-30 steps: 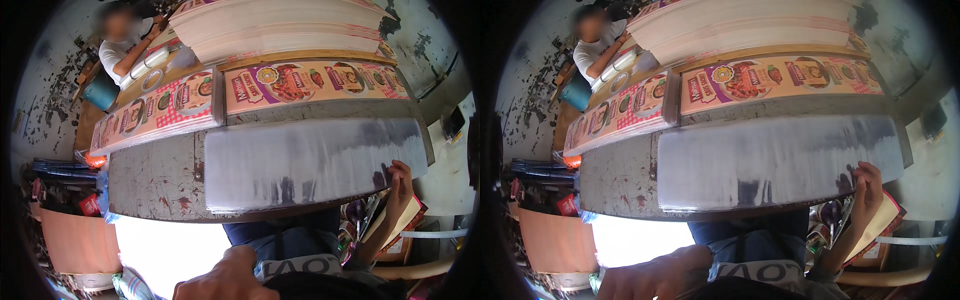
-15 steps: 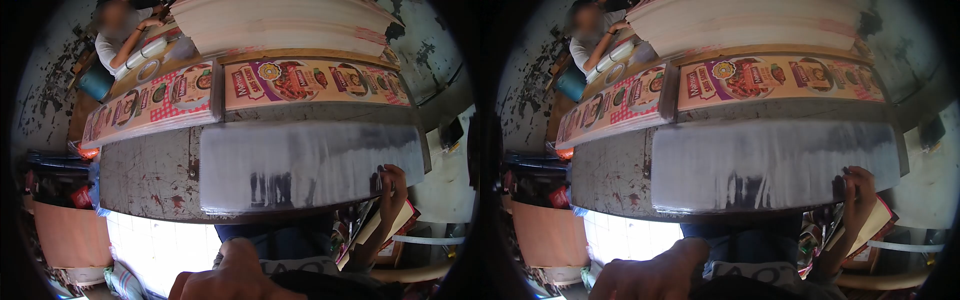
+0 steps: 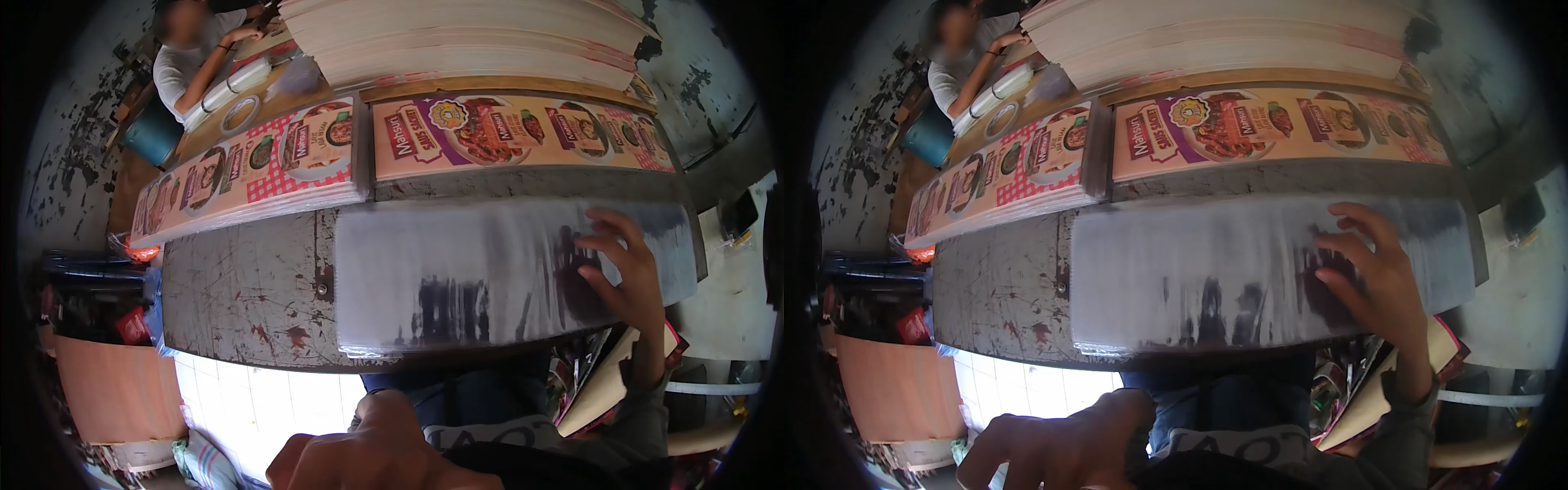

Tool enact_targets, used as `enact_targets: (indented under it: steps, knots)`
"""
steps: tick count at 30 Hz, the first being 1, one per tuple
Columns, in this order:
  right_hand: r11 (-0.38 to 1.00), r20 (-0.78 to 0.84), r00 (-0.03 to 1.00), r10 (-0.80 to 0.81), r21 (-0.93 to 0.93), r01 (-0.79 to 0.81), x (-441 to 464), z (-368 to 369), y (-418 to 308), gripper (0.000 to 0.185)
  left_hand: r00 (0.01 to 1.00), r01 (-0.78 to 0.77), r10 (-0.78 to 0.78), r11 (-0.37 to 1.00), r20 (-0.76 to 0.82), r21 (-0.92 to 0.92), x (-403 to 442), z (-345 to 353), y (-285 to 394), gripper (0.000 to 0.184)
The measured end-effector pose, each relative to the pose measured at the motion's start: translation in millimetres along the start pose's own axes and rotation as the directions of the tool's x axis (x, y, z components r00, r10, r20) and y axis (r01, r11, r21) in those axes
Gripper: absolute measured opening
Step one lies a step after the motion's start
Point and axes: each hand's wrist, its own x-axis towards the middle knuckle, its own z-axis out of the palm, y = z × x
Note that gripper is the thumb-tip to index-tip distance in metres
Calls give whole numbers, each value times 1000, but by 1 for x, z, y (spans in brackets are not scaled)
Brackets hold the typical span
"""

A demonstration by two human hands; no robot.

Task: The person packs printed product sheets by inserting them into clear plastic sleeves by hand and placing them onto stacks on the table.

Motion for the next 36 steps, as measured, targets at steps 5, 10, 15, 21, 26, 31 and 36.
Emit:
enact_targets:
  steps: [5, 10, 15, 21, 26, 31, 36]
  knots:
    - [970, 194, 957, -215, -69, 232, 43, -2, 18, 37, 997, -62, 62, 998, -52, 17, -1, -4, 0, 26]
    - [896, -30, 982, -188, -414, 159, 118, -21, 48, 35, 976, -199, 194, 979, 95, 43, 1, -20, -6, 26]
    - [480, -222, 835, -503, -875, 56, 209, -48, 63, 36, 976, -143, 161, 982, -149, 125, 4, -17, -9, 25]
    - [783, -454, 758, -468, -611, 118, 253, -27, 118, 29, 970, -228, 212, 964, 119, 138, 14, -36, -15, 23]
    - [850, -498, 797, -341, -526, 34, 254, -29, 101, 19, 982, -174, 161, 975, 96, 138, 14, -31, -14, 23]
    - [819, -541, 725, -427, -572, 56, 256, -26, 102, 12, 983, -172, 159, 972, 90, 161, 12, -30, -15, 23]
    - [763, -550, 683, -480, -646, 16, 255, -24, 102, 13, 984, -165, 150, 973, 99, 162, 12, -26, -17, 22]
